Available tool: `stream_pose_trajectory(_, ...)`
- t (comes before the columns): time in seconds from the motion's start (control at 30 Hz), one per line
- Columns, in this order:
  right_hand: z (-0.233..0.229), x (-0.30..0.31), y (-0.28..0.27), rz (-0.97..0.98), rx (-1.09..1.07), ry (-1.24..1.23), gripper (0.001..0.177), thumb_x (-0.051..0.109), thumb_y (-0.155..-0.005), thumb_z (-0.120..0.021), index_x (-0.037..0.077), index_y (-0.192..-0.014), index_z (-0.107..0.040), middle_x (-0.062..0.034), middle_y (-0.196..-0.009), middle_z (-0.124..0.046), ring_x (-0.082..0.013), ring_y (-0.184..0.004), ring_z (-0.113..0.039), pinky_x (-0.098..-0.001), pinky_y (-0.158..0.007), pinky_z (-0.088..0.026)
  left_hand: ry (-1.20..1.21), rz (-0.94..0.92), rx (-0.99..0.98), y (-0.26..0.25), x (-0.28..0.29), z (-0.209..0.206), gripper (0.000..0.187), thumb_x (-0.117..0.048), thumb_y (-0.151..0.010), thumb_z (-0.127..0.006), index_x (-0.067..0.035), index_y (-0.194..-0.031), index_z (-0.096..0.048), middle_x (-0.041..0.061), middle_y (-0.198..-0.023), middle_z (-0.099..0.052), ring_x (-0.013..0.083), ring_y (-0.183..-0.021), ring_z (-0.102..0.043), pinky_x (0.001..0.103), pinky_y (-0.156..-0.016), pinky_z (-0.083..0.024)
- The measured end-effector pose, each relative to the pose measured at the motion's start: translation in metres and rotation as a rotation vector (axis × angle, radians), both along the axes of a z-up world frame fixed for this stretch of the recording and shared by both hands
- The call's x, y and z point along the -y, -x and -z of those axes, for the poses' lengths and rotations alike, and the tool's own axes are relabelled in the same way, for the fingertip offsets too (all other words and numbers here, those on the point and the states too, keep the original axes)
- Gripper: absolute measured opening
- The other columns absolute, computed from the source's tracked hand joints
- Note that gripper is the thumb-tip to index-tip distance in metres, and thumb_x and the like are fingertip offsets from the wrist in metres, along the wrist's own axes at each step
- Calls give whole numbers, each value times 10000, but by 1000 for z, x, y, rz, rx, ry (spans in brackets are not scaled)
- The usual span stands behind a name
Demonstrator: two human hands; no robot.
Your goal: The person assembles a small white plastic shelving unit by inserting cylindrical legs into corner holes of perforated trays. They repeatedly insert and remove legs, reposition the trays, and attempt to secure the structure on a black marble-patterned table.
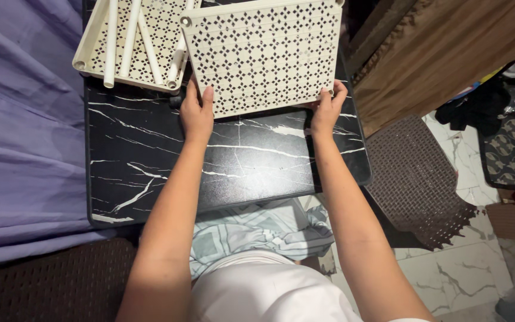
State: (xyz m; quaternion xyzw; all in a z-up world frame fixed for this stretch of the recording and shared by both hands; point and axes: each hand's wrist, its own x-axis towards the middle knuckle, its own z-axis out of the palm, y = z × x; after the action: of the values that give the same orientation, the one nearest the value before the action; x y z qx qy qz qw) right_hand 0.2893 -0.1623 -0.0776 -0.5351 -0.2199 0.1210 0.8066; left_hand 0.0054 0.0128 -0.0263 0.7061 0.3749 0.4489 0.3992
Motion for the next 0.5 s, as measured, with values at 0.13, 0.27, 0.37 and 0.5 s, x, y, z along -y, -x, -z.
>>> stream_pose_trajectory(0.13,-8,0,8,23,73,81,307,207,-1038,-542,74,-1290,-428,-93,-1176,-574,-165,-896,-655,-318,-651,-610,-88,-11,24,-1,-1,5,573,-353,-1088,-564,-81,-1558,-382,175,-1227,-729,321,-1117,-720,395,-934,-547)
stream_pose_trajectory(0.27,-7,0,7,209,116,289,313,278,-1052,-561,54,-1259,-490,-108,-1076,-624,-150,-884,-592,-281,-714,-533,12,54,36,0,-1,9,554,-378,-1093,-517,-82,-1537,-367,158,-1227,-765,296,-1132,-742,379,-976,-541)
stream_pose_trajectory(0.37,-2,-1,1,237,231,223,338,314,-1099,-549,35,-1283,-496,-119,-1179,-620,-165,-1053,-574,-298,-956,-479,-15,128,76,2,-1,9,564,-387,-1091,-529,-64,-1533,-397,190,-1341,-722,308,-1231,-717,369,-1037,-527)
stream_pose_trajectory(0.5,3,-1,-2,229,189,243,401,382,-1078,-563,40,-1278,-500,-108,-1148,-624,-171,-1034,-569,-319,-956,-477,-49,212,151,3,1,4,665,-403,-1064,-580,-28,-1567,-356,233,-1466,-618,342,-1361,-637,375,-1114,-489)
